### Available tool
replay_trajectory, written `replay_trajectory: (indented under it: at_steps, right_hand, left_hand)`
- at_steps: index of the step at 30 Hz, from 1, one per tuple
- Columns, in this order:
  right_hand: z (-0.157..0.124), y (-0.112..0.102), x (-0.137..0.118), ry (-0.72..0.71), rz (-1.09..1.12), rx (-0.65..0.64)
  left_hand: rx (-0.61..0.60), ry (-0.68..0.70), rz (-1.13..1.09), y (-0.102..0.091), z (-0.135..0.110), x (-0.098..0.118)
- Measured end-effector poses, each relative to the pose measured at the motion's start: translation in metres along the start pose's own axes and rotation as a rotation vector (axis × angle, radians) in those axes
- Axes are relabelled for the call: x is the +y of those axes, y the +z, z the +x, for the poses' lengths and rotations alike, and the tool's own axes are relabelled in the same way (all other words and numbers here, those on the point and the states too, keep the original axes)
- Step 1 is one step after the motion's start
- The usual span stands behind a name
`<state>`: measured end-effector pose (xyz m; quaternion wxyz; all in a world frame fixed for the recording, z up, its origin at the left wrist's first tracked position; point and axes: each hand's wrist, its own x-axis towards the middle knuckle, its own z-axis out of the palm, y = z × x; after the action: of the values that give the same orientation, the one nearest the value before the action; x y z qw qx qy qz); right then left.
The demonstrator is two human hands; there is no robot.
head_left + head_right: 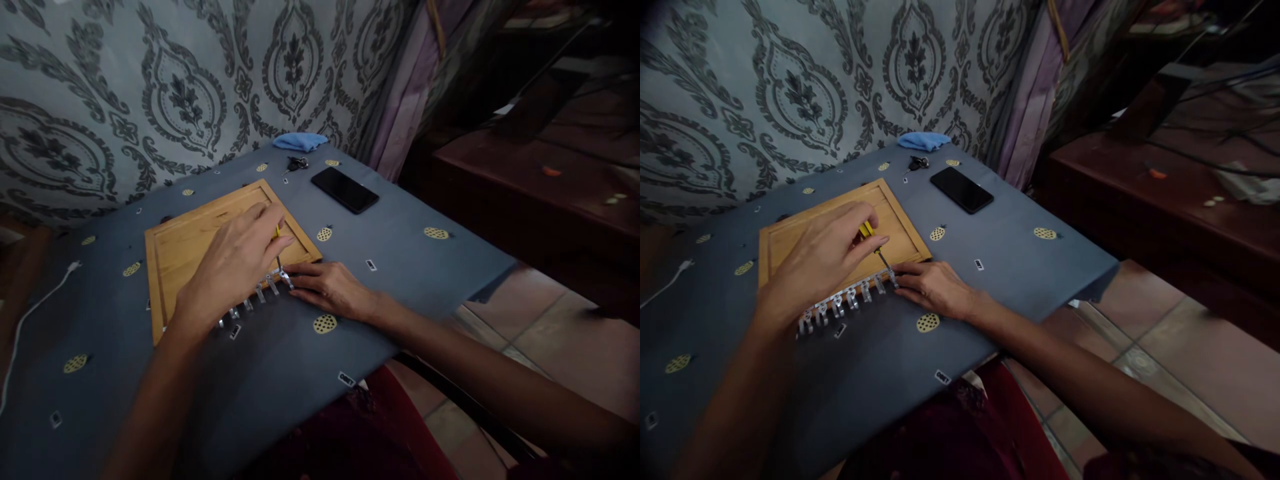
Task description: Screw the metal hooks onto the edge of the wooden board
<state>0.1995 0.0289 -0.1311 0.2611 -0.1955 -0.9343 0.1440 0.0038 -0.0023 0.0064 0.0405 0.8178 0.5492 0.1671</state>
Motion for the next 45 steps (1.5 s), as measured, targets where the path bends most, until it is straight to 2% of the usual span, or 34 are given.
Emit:
replay_trajectory:
  at_steps: [9, 15, 21, 26, 29, 32, 37, 42, 45]
  right_hand:
    - [0.000, 0.000, -0.001, 0.016, 0.012, 0.000]
    - [0.000, -0.001, -0.001, 0.023, 0.034, -0.016]
    - [0.000, -0.001, -0.001, 0.006, 0.000, 0.009]
    - [-0.001, 0.000, -0.001, 0.006, 0.000, 0.009]
    - [-0.001, 0.001, 0.000, 0.005, 0.011, 0.001]
    - [-0.001, 0.001, 0.000, 0.013, 0.010, -0.013]
    - [0.000, 0.000, -0.001, 0.013, 0.020, -0.006]
    - [0.000, 0.000, 0.000, 0.018, 0.005, -0.011]
    - [0.000, 0.000, -0.001, 0.014, 0.007, -0.012]
  left_hand:
    - [0.048, 0.042, -0.081, 0.000, -0.001, -0.006]
    - [0.039, 0.010, -0.088, -0.001, 0.002, -0.001]
    - [0.095, 0.002, -0.069, 0.002, 0.003, -0.001]
    - [0.062, 0.065, -0.085, -0.001, 0.000, -0.006]
    - [0.044, 0.029, -0.116, 0.000, 0.001, -0.007]
    - [0.090, -0.025, -0.324, 0.010, 0.004, -0.006]
    - [0.289, -0.109, -0.895, 0.039, 0.016, 0.001]
    - [0.375, -0.308, -1.043, 0.050, 0.030, 0.009]
    - [0.374, -0.323, -1.159, 0.047, 0.036, 0.008]
